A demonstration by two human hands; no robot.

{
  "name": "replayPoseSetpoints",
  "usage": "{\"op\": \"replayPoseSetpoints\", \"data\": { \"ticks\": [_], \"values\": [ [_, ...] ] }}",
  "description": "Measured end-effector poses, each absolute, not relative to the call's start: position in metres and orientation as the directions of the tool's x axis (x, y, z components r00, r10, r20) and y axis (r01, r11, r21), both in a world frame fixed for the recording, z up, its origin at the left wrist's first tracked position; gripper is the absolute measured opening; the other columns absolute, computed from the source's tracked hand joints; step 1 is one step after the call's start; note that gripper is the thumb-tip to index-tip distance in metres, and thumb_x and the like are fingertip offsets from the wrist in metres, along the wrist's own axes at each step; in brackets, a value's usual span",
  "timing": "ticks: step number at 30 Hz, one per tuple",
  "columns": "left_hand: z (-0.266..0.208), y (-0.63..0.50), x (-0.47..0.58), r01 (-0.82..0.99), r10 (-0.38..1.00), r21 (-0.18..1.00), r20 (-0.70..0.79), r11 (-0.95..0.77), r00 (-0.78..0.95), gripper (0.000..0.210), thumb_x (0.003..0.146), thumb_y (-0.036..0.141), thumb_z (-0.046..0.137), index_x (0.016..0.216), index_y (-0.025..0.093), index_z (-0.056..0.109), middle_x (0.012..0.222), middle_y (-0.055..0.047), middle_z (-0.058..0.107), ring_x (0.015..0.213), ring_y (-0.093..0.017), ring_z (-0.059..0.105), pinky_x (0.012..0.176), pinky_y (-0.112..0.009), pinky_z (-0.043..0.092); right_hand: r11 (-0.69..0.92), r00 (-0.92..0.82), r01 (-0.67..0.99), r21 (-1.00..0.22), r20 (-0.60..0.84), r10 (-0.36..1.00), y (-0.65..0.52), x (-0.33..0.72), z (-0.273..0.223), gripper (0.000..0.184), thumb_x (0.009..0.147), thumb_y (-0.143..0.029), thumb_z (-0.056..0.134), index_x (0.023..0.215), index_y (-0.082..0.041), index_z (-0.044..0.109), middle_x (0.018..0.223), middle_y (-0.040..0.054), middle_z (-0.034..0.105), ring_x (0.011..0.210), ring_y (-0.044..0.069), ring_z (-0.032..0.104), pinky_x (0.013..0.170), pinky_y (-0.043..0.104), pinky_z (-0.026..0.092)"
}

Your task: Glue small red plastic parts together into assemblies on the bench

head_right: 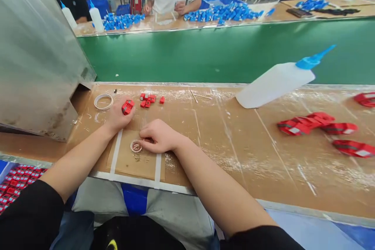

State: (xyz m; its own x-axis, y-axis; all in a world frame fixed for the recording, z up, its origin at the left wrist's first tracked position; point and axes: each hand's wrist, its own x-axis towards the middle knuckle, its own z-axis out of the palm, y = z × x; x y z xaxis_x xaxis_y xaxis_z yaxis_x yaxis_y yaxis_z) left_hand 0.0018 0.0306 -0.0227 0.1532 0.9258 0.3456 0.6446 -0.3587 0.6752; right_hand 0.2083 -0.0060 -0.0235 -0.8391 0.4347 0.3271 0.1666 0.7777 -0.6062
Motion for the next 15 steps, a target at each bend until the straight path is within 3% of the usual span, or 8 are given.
{"op": "replayPoseSetpoints", "data": {
  "ticks": [2,5,11,15],
  "values": [
    [-0.02,0.0271,0.0024,0.728,0.906,0.561,0.367,-0.395,0.21,0.02,0.089,0.033,0.061,0.106,0.022,0.064,0.092,-0.002,0.071,0.082,-0.018,0.066,0.074,-0.027,0.047,0.795,-0.826,0.196,-0.574,0.34,0.45,-0.0095,0.2061,-0.0231,0.037,0.096,-0.03,0.051,0.063,-0.021,0.039,0.06,-0.0036,0.041,0.054,0.011,0.036,0.057,0.028,0.025],
    [-0.0179,0.0247,0.0055,0.717,0.876,0.517,0.378,-0.468,0.299,0.018,0.09,0.029,0.059,0.105,0.021,0.063,0.095,-0.002,0.071,0.084,-0.017,0.065,0.074,-0.026,0.045,0.809,-0.788,0.221,-0.544,0.389,0.477,-0.0126,0.2025,-0.0237,0.037,0.097,-0.027,0.05,0.063,-0.021,0.037,0.059,-0.0039,0.041,0.054,0.011,0.034,0.055,0.028,0.025],
    [-0.0219,0.0227,0.0066,0.584,0.818,0.579,0.329,-0.569,0.472,0.016,0.09,0.028,0.057,0.102,0.019,0.061,0.094,-0.003,0.069,0.083,-0.016,0.063,0.076,-0.026,0.046,0.841,-0.75,0.175,-0.512,0.484,0.451,-0.015,0.1997,-0.0267,0.037,0.091,-0.018,0.05,0.06,-0.022,0.029,0.055,-0.0049,0.034,0.051,0.011,0.028,0.053,0.03,0.021],
    [-0.0208,0.0221,0.0049,0.57,0.816,0.591,0.329,-0.57,0.475,0.016,0.089,0.027,0.057,0.103,0.02,0.06,0.093,-0.002,0.069,0.081,-0.015,0.063,0.075,-0.026,0.046,0.807,-0.749,0.101,-0.582,0.489,0.446,-0.0177,0.1983,-0.0247,0.039,0.088,-0.017,0.049,0.059,-0.023,0.024,0.053,-0.0055,0.03,0.05,0.011,0.026,0.052,0.03,0.02]
  ]
}}
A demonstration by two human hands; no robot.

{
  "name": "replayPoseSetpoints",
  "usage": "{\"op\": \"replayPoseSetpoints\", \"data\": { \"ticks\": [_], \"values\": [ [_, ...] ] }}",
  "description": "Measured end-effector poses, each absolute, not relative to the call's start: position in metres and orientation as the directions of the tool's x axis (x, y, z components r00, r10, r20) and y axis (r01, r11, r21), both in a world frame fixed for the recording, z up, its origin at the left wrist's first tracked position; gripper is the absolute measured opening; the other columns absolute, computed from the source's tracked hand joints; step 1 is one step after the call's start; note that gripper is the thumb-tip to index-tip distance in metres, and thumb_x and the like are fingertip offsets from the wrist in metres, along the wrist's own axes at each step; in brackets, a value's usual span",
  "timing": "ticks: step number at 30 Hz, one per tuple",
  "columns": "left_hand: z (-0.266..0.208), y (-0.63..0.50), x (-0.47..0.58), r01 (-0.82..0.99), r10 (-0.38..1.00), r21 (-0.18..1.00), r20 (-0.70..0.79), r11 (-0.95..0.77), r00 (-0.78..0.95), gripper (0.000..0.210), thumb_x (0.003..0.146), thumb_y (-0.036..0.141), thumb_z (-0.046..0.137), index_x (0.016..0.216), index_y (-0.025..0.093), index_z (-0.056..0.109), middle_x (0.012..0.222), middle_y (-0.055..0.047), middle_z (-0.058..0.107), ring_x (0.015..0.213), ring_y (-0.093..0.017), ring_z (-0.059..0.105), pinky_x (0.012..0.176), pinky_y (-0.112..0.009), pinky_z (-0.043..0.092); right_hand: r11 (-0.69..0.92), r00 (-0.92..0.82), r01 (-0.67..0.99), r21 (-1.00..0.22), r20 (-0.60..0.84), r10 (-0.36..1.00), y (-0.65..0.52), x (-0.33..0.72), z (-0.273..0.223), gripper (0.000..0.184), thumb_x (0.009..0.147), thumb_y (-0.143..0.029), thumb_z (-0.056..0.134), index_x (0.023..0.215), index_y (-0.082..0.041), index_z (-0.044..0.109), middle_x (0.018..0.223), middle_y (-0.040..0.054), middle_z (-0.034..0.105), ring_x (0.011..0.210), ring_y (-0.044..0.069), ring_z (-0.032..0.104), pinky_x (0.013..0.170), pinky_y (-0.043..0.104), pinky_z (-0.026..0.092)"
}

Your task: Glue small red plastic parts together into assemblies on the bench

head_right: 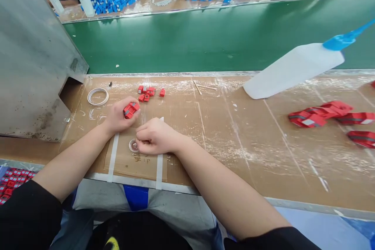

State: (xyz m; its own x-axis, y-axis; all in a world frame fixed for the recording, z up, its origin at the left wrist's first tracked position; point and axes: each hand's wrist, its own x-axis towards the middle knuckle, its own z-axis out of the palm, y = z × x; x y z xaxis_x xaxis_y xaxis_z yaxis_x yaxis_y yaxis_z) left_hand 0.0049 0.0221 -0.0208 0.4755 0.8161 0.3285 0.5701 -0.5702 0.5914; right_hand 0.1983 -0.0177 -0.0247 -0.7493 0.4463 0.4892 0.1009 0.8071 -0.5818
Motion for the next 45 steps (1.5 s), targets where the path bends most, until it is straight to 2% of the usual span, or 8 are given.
{"op": "replayPoseSetpoints", "data": {
  "ticks": [4,7,9,11,14,19,33,45],
  "values": [
    [-0.018,0.0214,0.0042,0.619,0.831,0.556,0.331,-0.554,0.446,0.015,0.09,0.028,0.057,0.103,0.021,0.062,0.093,-0.002,0.071,0.083,-0.017,0.065,0.074,-0.027,0.045,0.747,-0.756,0.063,-0.661,0.457,0.468,-0.0189,0.1989,-0.0197,0.041,0.092,-0.021,0.047,0.062,-0.023,0.02,0.054,-0.0057,0.027,0.049,0.01,0.025,0.051,0.029,0.021],
    [-0.0173,0.0215,0.0028,0.639,0.826,0.524,0.323,-0.563,0.462,0.016,0.089,0.027,0.059,0.103,0.022,0.062,0.093,-0.002,0.072,0.082,-0.018,0.066,0.073,-0.027,0.045,0.717,-0.686,0.018,-0.697,0.514,0.516,-0.0171,0.2022,-0.0188,0.044,0.096,-0.027,0.047,0.062,-0.024,0.019,0.054,-0.0056,0.024,0.048,0.01,0.025,0.05,0.029,0.021],
    [-0.0171,0.0214,0.0019,0.65,0.817,0.496,0.318,-0.575,0.48,0.016,0.087,0.026,0.06,0.103,0.022,0.063,0.094,-0.002,0.072,0.084,-0.018,0.067,0.073,-0.028,0.046,0.683,-0.506,0.02,-0.73,0.582,0.636,-0.0155,0.2048,-0.0197,0.047,0.098,-0.031,0.048,0.06,-0.023,0.021,0.054,-0.0048,0.025,0.048,0.011,0.025,0.051,0.029,0.022],
    [-0.0168,0.0208,0.0017,0.664,0.81,0.464,0.306,-0.586,0.501,0.017,0.087,0.027,0.061,0.104,0.022,0.063,0.095,-0.002,0.073,0.086,-0.019,0.068,0.073,-0.028,0.046,0.64,-0.223,0.059,-0.766,0.615,0.756,-0.0141,0.2062,-0.0208,0.05,0.1,-0.034,0.05,0.059,-0.023,0.024,0.054,-0.004,0.028,0.049,0.011,0.028,0.052,0.03,0.023],
    [-0.0166,0.0194,0.0027,0.689,0.799,0.404,0.29,-0.601,0.527,0.017,0.089,0.029,0.06,0.105,0.023,0.064,0.097,-0.002,0.074,0.086,-0.02,0.069,0.071,-0.028,0.045,0.587,0.042,0.146,-0.797,0.597,0.801,-0.0125,0.2057,-0.0213,0.05,0.102,-0.034,0.052,0.059,-0.022,0.029,0.056,-0.0035,0.032,0.051,0.011,0.031,0.054,0.03,0.024],
    [-0.018,0.0184,0.0049,0.702,0.78,0.341,0.279,-0.626,0.56,0.019,0.086,0.026,0.06,0.105,0.023,0.064,0.097,-0.001,0.074,0.085,-0.021,0.07,0.067,-0.029,0.044,0.576,0.008,0.244,-0.78,0.596,0.803,-0.0107,0.2026,-0.0205,0.047,0.102,-0.032,0.052,0.061,-0.021,0.031,0.059,-0.0037,0.032,0.054,0.011,0.032,0.056,0.03,0.025],
    [-0.0145,0.0173,0.0062,0.678,0.769,0.365,0.261,-0.638,0.583,0.015,0.086,0.027,0.059,0.1,0.023,0.064,0.095,-0.002,0.073,0.081,-0.02,0.068,0.066,-0.03,0.044,0.623,-0.046,0.327,-0.711,0.646,0.762,-0.01,0.2015,-0.0223,0.043,0.099,-0.02,0.054,0.062,-0.02,0.033,0.059,-0.0046,0.033,0.054,0.01,0.032,0.055,0.028,0.026],
    [-0.0142,0.0179,0.0061,0.674,0.77,0.373,0.27,-0.637,0.578,0.016,0.083,0.023,0.062,0.099,0.024,0.063,0.091,0.0,0.072,0.082,-0.021,0.068,0.067,-0.03,0.043,0.64,-0.057,0.334,-0.692,0.663,0.747,-0.0096,0.2004,-0.0207,0.043,0.099,-0.021,0.054,0.062,-0.02,0.031,0.059,-0.0045,0.032,0.055,0.01,0.032,0.055,0.028,0.026]
  ]
}}
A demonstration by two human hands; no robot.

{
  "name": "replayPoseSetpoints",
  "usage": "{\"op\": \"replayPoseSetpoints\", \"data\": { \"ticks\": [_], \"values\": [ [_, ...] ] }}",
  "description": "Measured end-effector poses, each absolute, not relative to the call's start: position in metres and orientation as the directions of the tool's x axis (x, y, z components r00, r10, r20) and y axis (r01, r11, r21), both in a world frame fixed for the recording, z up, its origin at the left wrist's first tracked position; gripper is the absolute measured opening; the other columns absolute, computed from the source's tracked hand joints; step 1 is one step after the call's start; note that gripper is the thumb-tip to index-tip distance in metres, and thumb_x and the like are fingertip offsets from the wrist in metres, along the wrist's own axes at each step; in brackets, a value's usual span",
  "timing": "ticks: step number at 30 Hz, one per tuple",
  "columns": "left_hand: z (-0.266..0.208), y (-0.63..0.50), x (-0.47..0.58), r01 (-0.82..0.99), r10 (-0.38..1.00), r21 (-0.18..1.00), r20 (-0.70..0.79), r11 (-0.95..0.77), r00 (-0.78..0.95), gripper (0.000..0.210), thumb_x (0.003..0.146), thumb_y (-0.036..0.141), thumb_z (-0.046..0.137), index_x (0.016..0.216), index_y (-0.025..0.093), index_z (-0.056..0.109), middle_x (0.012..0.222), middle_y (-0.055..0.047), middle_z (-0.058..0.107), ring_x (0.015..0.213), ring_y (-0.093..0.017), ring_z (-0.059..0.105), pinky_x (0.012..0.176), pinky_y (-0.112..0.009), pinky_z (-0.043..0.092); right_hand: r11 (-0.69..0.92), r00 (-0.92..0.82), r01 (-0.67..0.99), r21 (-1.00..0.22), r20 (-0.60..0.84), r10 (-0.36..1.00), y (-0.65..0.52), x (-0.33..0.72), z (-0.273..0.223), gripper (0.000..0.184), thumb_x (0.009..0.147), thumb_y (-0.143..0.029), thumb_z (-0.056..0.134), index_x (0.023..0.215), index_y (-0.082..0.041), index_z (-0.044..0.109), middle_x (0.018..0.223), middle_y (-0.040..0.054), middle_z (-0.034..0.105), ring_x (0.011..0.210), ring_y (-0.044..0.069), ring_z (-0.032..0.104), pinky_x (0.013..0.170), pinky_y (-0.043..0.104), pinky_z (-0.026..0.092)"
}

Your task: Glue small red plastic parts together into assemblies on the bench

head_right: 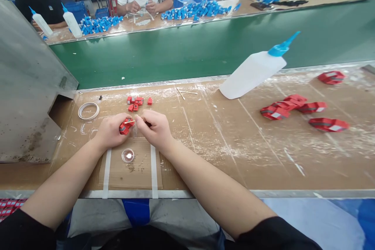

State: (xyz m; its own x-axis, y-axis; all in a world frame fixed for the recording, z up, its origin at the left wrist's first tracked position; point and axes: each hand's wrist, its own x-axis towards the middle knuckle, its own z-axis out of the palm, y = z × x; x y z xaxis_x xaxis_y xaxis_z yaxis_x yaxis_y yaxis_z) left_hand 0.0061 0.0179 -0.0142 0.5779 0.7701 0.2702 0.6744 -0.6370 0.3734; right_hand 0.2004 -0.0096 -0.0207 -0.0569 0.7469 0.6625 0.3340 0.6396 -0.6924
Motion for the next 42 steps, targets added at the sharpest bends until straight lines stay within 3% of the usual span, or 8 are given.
{"op": "replayPoseSetpoints", "data": {
  "ticks": [20,32,37,42],
  "values": [
    [-0.016,0.019,0.005,0.671,0.763,0.362,0.315,-0.647,0.565,0.014,0.09,0.03,0.061,0.102,0.023,0.062,0.094,-0.001,0.073,0.082,-0.019,0.068,0.07,-0.029,0.044,0.685,-0.073,0.35,-0.639,0.711,0.7,-0.009,0.2,-0.02,0.042,0.097,-0.018,0.054,0.061,-0.021,0.031,0.06,-0.0051,0.03,0.054,0.01,0.031,0.053,0.028,0.025],
    [-0.013,0.02,0.004,0.671,0.784,0.406,0.297,-0.62,0.545,0.017,0.085,0.025,0.061,0.101,0.023,0.062,0.093,-0.001,0.072,0.082,-0.019,0.068,0.071,-0.029,0.046,0.731,-0.135,0.342,-0.59,0.739,0.66,-0.009,0.199,-0.02,0.044,0.096,-0.018,0.052,0.061,-0.021,0.027,0.058,-0.0051,0.029,0.053,0.01,0.029,0.053,0.028,0.022],
    [-0.014,0.023,0.003,0.603,0.801,0.53,0.351,-0.596,0.484,0.016,0.089,0.031,0.063,0.101,0.022,0.059,0.086,0.0,0.068,0.074,-0.015,0.063,0.07,-0.028,0.047,0.742,-0.059,0.279,-0.609,0.76,0.647,-0.011,0.204,-0.011,0.041,0.095,-0.013,0.053,0.062,-0.021,0.03,0.059,-0.0054,0.031,0.052,0.009,0.03,0.053,0.027,0.023],
    [-0.019,0.026,-0.001,0.477,0.844,0.697,0.422,-0.536,0.332,0.022,0.093,0.041,0.062,0.101,0.022,0.053,0.08,0.001,0.06,0.067,-0.013,0.059,0.069,-0.027,0.051,0.792,-0.43,0.046,-0.609,0.703,0.566,-0.012,0.205,-0.007,0.042,0.094,-0.016,0.051,0.062,-0.022,0.025,0.058,-0.006,0.029,0.05,0.009,0.029,0.051,0.026,0.024]
  ]
}}
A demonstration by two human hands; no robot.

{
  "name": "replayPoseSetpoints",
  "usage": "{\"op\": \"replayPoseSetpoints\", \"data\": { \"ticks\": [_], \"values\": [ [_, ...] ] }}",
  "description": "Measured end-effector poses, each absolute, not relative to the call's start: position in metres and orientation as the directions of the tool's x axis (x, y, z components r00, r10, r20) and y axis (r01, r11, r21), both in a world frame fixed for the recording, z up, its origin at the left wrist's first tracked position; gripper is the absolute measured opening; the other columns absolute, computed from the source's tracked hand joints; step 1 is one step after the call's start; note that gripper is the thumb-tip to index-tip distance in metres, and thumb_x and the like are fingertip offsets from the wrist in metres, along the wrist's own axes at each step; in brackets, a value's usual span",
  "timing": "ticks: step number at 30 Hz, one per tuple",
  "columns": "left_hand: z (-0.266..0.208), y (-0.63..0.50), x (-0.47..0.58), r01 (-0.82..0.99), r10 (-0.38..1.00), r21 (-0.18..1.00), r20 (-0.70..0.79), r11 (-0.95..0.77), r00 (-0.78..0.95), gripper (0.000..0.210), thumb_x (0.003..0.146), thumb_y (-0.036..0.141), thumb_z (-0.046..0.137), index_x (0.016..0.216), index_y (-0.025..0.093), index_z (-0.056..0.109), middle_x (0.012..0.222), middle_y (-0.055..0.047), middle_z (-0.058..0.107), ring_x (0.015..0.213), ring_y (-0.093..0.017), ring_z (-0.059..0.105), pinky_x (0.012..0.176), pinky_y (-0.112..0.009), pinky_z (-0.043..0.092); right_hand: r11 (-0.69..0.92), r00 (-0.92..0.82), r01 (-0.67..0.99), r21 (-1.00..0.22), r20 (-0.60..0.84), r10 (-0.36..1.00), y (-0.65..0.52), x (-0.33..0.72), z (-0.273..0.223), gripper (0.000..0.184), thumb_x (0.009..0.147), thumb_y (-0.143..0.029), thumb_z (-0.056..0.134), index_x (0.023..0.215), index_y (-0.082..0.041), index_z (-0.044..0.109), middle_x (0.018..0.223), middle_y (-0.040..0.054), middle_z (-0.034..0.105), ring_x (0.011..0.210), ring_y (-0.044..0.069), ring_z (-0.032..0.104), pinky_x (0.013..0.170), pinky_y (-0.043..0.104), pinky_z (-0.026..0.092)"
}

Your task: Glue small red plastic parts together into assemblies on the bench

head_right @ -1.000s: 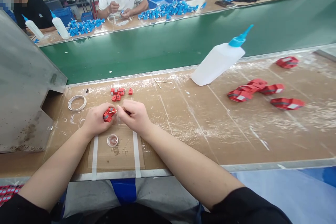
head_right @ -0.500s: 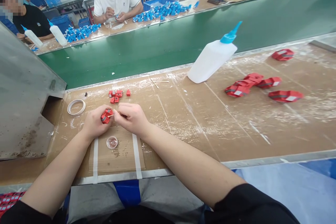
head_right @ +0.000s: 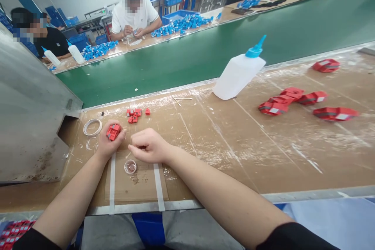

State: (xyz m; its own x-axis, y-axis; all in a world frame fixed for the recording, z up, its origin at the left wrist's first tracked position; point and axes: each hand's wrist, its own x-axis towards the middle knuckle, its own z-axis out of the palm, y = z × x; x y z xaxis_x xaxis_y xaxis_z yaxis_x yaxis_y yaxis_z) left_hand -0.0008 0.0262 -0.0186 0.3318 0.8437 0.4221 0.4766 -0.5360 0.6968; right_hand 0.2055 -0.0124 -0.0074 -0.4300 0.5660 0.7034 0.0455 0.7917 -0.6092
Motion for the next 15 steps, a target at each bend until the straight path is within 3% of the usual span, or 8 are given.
{"op": "replayPoseSetpoints", "data": {
  "ticks": [5,15],
  "values": [
    [-0.02,0.027,-0.004,0.488,0.875,0.726,0.395,-0.484,0.279,0.023,0.095,0.042,0.059,0.102,0.022,0.05,0.08,0.001,0.06,0.068,-0.013,0.061,0.07,-0.028,0.053,0.776,-0.61,0.028,-0.631,0.604,0.513,-0.013,0.2,-0.016,0.042,0.09,-0.015,0.052,0.061,-0.023,0.023,0.057,-0.0072,0.028,0.05,0.009,0.032,0.052,0.026,0.024],
    [-0.015,0.025,-0.001,0.508,0.838,0.667,0.443,-0.545,0.317,0.018,0.09,0.036,0.063,0.097,0.022,0.054,0.079,0.002,0.061,0.068,-0.012,0.057,0.069,-0.026,0.049,0.774,-0.701,0.083,-0.627,0.515,0.493,-0.015,0.197,-0.022,0.04,0.085,-0.01,0.056,0.057,-0.02,0.029,0.057,-0.007,0.033,0.051,0.008,0.032,0.054,0.024,0.025]
  ]
}}
